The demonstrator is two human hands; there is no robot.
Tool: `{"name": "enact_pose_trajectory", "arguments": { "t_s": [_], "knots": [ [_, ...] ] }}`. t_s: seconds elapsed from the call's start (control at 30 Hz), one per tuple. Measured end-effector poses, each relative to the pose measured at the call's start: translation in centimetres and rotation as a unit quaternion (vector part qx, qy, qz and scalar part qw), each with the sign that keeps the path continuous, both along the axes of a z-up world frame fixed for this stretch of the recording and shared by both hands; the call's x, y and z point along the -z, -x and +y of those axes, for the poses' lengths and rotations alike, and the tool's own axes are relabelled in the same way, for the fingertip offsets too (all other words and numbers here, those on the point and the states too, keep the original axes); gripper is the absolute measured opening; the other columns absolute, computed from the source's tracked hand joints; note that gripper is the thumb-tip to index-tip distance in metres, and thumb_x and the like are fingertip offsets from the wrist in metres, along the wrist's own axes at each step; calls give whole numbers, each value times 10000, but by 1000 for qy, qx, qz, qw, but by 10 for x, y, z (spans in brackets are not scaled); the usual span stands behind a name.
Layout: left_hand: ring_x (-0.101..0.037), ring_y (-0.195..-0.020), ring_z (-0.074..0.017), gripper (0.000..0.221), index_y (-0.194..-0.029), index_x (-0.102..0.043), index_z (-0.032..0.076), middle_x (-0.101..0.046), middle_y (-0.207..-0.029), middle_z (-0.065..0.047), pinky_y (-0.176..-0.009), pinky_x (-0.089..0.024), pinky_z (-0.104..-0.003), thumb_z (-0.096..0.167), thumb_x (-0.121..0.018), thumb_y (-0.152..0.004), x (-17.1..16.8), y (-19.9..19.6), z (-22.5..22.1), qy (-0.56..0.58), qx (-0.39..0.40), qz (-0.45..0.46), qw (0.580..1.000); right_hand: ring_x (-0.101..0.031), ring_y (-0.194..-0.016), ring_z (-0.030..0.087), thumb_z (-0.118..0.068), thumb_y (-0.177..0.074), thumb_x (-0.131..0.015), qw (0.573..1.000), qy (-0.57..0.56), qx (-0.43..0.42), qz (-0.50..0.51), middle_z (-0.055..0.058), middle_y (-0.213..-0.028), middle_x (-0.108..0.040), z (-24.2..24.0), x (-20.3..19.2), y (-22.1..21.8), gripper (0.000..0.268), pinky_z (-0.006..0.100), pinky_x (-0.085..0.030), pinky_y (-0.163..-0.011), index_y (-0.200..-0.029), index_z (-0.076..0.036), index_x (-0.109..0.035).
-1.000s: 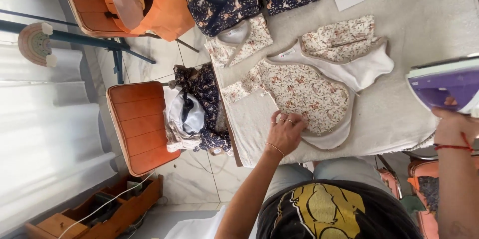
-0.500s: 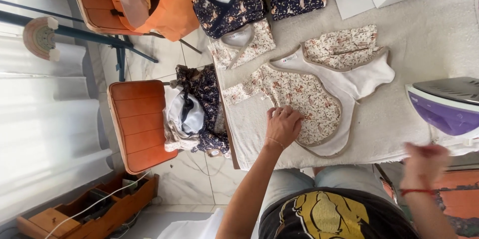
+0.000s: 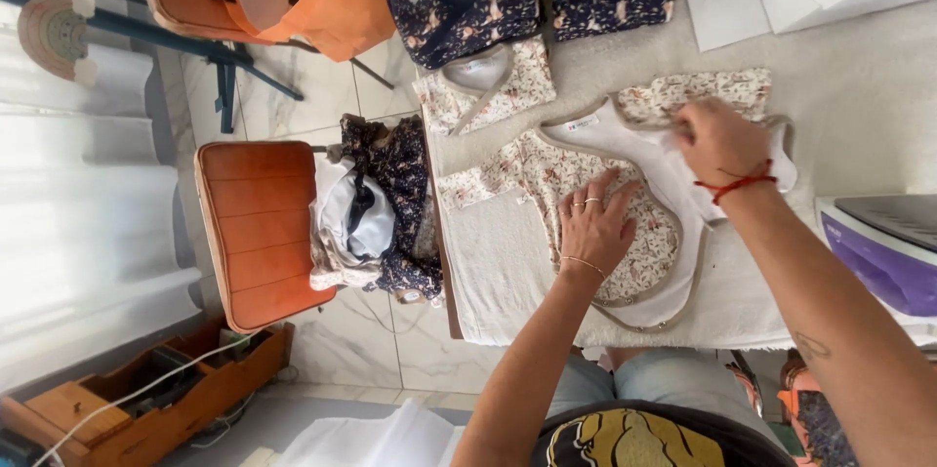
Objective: Ironing baby onesies on a flat surface and then folding them neatly.
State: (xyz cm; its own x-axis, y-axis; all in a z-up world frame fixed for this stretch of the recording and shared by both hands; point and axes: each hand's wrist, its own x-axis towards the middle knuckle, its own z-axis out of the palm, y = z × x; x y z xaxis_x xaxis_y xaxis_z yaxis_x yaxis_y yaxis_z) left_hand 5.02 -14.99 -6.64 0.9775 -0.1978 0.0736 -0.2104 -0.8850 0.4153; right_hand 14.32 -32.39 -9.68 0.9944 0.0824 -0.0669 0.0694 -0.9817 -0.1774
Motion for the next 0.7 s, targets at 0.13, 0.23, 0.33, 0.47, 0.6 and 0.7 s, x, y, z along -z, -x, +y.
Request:
{"name": "enact_pose_trajectory", "arguments": {
  "t_s": [0.13, 0.23, 0.33, 0.47, 0.6, 0.7],
  "knots": [
    [-399, -1154, -192, 503, -1107, -475, 258, -381, -1283, 2, -969, -264, -401, 275, -646, -635, 6, -9, -4, 6, 7, -6, 1000, -603, -654, 138, -299, -807, -620, 986, 98, 14, -131, -82, -890, -479, -15, -9, -3, 157, 289, -521, -572, -946, -314, -548],
    [-388, -1161, -168, 494, -1111, -472, 273, -379, -1278, 28, -991, -243, -413, 320, -649, -652, 6, -16, -8, -4, 3, -7, 1000, -595, -723, 149, -199, -781, -639, 981, 133, 47, -137, -57, -931, -457, -14, -17, -2, 221, 264, -515, -540, -980, -254, -559],
    [-389, -1173, -151, 480, -1090, -496, 301, -390, -1268, 52, -1015, -234, -415, 309, -666, -641, 15, -24, -13, 8, 1, -15, 1000, -517, -870, 225, -116, -639, -729, 976, 85, -14, -201, 20, -1024, -428, -11, 5, 7, 406, 302, -468, -613, -1005, -174, -563],
    [-442, -1104, -123, 289, -946, -556, 307, -445, -1207, 100, -989, -280, -387, 271, -649, -675, 28, -36, -18, 11, -15, -34, 999, -585, -811, 203, -183, -802, -605, 994, -49, -46, -91, 13, -898, -536, 14, -1, 35, 141, 290, -477, -666, -936, -176, -560],
    [-517, -969, -104, 122, -900, -547, 326, -537, -1016, 136, -928, -312, -367, 271, -526, -793, 31, -53, -16, 4, -38, -49, 998, -610, -817, 231, -318, -726, -646, 994, -45, 2, 96, 7, -876, -553, 23, -26, 41, 286, 350, -501, -687, -972, -199, -564],
    [-526, -974, -149, 157, -937, -553, 342, -540, -959, 100, -904, -355, -389, 254, -502, -816, 32, -76, -20, 5, -31, -2, 999, -614, -806, 221, -273, -764, -631, 985, -87, 40, 146, -6, -829, -582, 21, -9, 37, 158, 355, -506, -687, -913, -224, -604]
  ]
}}
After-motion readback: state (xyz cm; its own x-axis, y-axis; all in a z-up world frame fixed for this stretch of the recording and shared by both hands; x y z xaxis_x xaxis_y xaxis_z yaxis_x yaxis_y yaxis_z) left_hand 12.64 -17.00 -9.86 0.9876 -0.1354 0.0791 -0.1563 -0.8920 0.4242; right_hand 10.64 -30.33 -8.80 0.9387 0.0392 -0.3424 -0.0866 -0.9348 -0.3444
